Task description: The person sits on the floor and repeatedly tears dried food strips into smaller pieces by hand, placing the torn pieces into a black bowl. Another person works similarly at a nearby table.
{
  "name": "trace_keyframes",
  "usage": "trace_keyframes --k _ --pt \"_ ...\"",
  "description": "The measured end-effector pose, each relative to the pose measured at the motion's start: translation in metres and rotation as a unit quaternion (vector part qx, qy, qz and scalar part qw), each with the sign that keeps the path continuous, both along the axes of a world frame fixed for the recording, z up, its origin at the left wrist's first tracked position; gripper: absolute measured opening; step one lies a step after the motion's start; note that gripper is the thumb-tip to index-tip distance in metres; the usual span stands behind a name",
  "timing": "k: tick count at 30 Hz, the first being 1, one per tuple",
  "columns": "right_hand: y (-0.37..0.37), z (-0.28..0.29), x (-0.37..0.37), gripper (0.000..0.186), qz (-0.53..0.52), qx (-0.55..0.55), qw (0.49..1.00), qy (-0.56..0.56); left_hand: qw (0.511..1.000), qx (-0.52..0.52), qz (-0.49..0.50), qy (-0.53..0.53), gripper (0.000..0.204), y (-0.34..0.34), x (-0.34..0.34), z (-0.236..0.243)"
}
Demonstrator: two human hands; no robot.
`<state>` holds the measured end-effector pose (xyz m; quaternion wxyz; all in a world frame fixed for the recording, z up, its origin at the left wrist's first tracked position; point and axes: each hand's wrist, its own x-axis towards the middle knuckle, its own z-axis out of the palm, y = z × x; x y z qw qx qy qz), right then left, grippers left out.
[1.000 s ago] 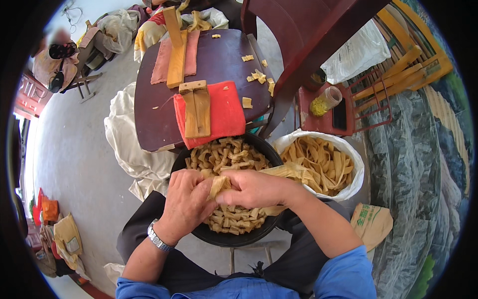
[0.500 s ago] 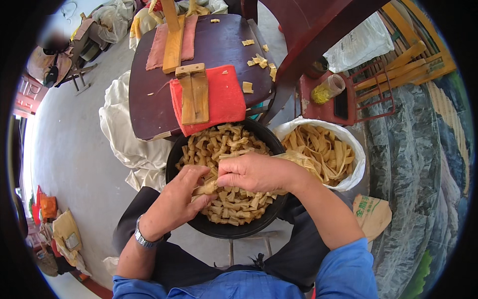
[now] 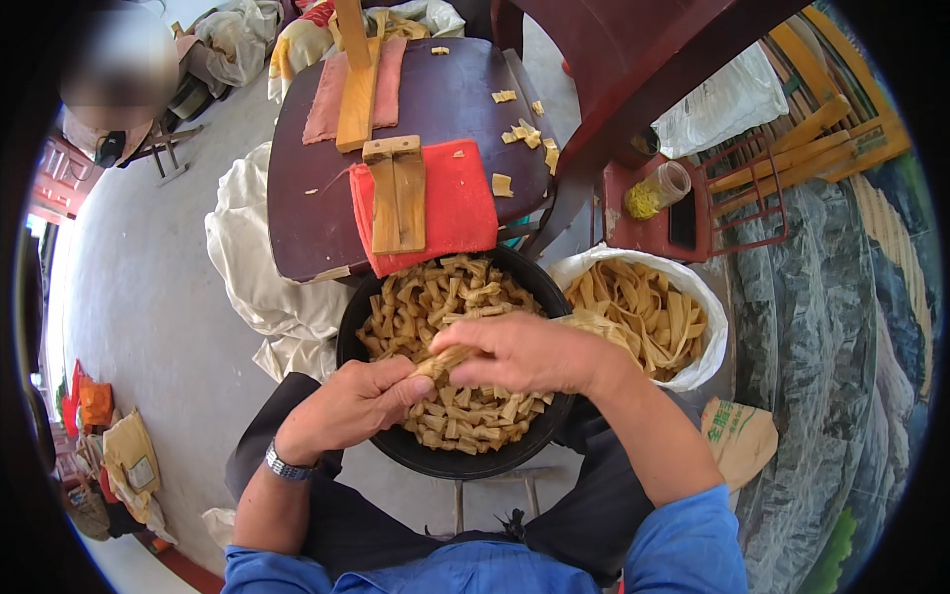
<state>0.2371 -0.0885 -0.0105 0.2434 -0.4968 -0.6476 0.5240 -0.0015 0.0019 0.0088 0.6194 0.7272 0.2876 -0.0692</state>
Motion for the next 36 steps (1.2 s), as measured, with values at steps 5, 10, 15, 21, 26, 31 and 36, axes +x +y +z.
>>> trace_keyframes --k 5,10,15,21,26,31,36 --pt "-0.011 0.008 -0.027 0.037 0.027 0.030 0.997 -0.071 0.999 0.015 -0.034 0.007 0.035 -0.007 0.005 -0.009" --pt "-0.021 0.016 -0.009 0.030 0.069 -0.078 0.992 -0.069 0.993 -0.006 -0.112 -0.035 0.036 0.001 -0.010 -0.006" --pt "-0.014 0.033 -0.001 0.037 0.079 -0.135 0.986 -0.049 0.994 -0.023 -0.107 -0.024 0.037 0.009 -0.007 0.010" --pt "-0.004 0.038 0.004 0.027 -0.028 -0.094 0.995 -0.012 0.996 -0.075 0.025 -0.049 0.037 0.019 0.000 0.017" --pt "0.034 0.026 0.012 0.025 -0.216 0.021 0.975 -0.042 0.967 0.010 0.231 -0.103 0.023 0.047 0.025 0.013" --pt "0.074 0.003 0.020 0.024 -0.292 0.172 0.937 -0.090 0.923 0.048 0.327 -0.195 0.022 0.080 0.054 -0.001" --pt "0.093 0.002 0.018 0.036 -0.313 0.171 0.906 -0.228 0.925 0.141 0.325 -0.139 0.017 0.096 0.060 -0.018"
